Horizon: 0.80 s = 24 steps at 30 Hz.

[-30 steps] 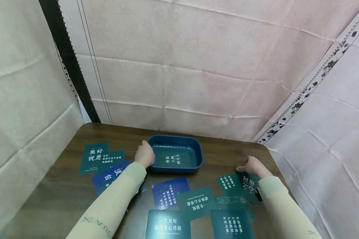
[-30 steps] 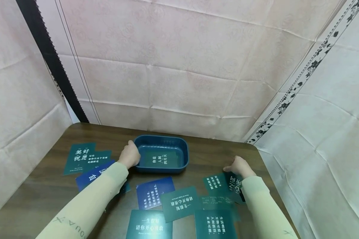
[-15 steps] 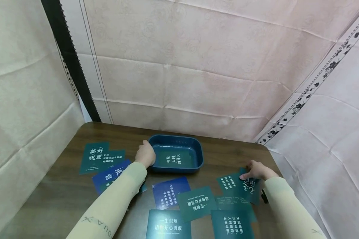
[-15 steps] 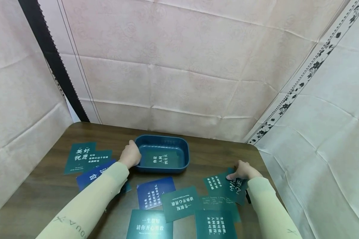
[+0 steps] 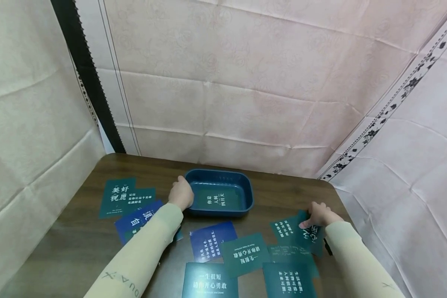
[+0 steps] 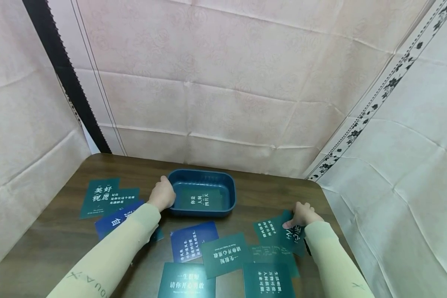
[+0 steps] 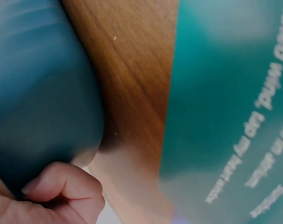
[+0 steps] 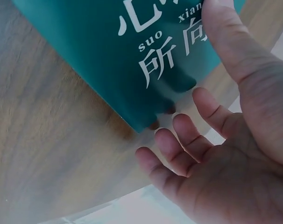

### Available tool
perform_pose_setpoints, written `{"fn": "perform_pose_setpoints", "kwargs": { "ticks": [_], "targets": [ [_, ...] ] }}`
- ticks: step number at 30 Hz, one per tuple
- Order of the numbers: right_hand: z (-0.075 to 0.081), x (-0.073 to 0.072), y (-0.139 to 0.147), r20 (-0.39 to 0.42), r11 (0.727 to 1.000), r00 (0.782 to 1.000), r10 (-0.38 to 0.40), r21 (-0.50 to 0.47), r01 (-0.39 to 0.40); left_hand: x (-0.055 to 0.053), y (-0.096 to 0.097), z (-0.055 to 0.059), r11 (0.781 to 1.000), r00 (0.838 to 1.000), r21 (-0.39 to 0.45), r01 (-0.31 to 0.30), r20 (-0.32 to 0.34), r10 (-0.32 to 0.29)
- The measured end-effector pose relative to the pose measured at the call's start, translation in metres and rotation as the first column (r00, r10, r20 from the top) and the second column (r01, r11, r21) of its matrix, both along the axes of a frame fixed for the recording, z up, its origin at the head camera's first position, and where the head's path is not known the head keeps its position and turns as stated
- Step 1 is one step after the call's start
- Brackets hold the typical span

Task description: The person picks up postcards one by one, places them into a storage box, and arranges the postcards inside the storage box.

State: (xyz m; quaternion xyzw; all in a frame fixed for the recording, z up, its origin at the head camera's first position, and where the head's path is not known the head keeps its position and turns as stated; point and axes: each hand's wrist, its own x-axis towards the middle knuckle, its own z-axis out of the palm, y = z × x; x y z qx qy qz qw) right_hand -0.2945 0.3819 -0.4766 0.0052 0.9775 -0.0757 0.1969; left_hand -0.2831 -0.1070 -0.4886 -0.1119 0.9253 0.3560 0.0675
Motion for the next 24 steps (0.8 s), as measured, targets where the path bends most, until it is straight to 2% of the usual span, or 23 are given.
{"fn": "perform_pose_setpoints", "kwargs": {
  "ticks": [5, 12, 20, 24],
  "targets": [
    [-0.0057, -0.0026, 0.0002, -0.022, 0.999, 0.999, 0.044, 0.025, -0.043, 0.0002, 0.0000, -0.0005, 1.000, 1.000, -0.001, 0.001, 0.000, -0.001],
    [-0.0087, -0.0037, 0.0006, -0.036, 0.999, 0.999, 0.036, 0.002, -0.036, -0.0003, -0.0005, -0.0025, 1.000, 1.000, 0.003, -0.006, -0.005, 0.006],
    [-0.0045, 0.0009, -0.0047, -0.005, 0.999, 0.999, 0.044, -0.007, -0.044, -0.0024, -0.0014, -0.0076, 1.000, 1.000, -0.011, 0.008, 0.024, -0.008],
    [-0.0022, 0.0020, -0.0058, -0.014, 0.999, 0.999, 0.040, -0.019, -0.040, -0.0016, -0.0015, -0.0055, 1.000, 1.000, -0.008, 0.013, 0.000, -0.013]
  ]
}}
